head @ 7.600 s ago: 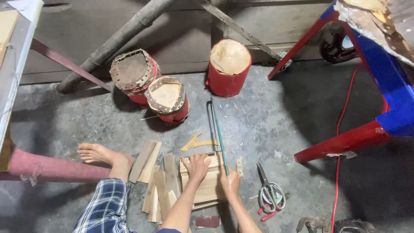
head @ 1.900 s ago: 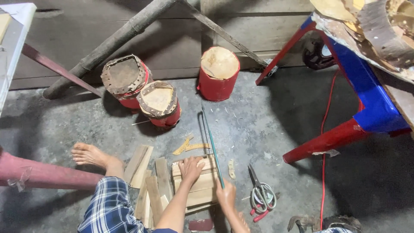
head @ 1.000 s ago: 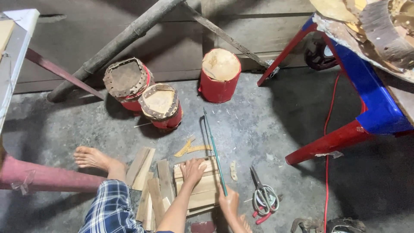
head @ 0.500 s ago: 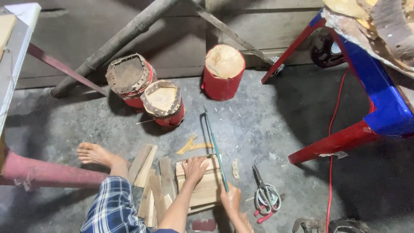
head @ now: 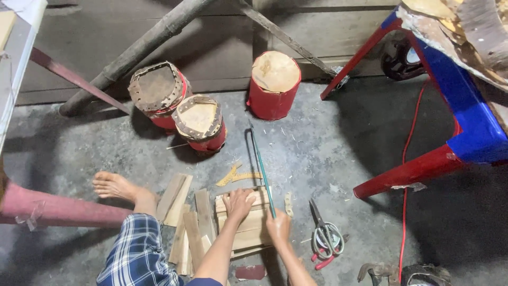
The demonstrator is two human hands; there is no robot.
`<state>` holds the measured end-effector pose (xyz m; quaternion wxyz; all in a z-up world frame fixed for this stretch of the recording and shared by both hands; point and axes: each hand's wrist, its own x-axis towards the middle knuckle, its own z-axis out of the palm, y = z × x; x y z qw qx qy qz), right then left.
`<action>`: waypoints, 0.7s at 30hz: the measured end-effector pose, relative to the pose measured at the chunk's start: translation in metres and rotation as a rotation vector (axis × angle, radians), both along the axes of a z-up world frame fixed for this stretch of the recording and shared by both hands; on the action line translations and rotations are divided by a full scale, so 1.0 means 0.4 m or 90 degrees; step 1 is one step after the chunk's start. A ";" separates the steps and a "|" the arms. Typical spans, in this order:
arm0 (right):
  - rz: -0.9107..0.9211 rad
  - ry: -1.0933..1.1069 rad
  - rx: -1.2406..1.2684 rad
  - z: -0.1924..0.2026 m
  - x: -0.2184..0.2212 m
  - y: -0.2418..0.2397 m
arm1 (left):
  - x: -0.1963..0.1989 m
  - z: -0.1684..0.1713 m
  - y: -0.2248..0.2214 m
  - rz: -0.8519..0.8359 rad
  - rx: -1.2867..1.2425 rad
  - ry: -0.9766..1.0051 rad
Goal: A person is sitting on the floor and using a hand saw to cut through small wooden planks, using their feet to help stabilize the wood.
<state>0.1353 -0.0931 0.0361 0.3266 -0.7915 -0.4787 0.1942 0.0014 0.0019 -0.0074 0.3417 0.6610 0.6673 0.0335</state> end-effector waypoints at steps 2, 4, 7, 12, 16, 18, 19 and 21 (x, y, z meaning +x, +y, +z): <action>-0.010 0.029 -0.021 0.026 -0.006 0.031 | 0.001 0.012 0.002 0.000 -0.006 -0.001; -0.017 0.056 -0.043 0.035 -0.004 0.018 | 0.001 0.017 -0.006 0.004 -0.013 -0.005; -0.019 0.061 -0.038 0.031 0.002 -0.042 | -0.001 0.021 0.009 0.006 -0.004 -0.019; 0.004 0.027 0.017 0.007 0.000 -0.060 | -0.001 0.011 -0.003 0.006 -0.022 -0.013; -0.028 0.051 -0.052 0.041 -0.004 0.004 | 0.000 -0.004 -0.005 -0.012 0.019 -0.007; -0.025 0.108 0.007 0.050 0.003 -0.013 | -0.003 -0.020 0.003 0.000 0.011 -0.005; -0.024 0.109 0.011 0.047 -0.001 -0.033 | -0.003 -0.004 0.013 0.001 0.014 -0.005; -0.027 0.079 0.002 0.044 -0.005 -0.100 | -0.001 0.023 0.001 -0.006 -0.003 0.001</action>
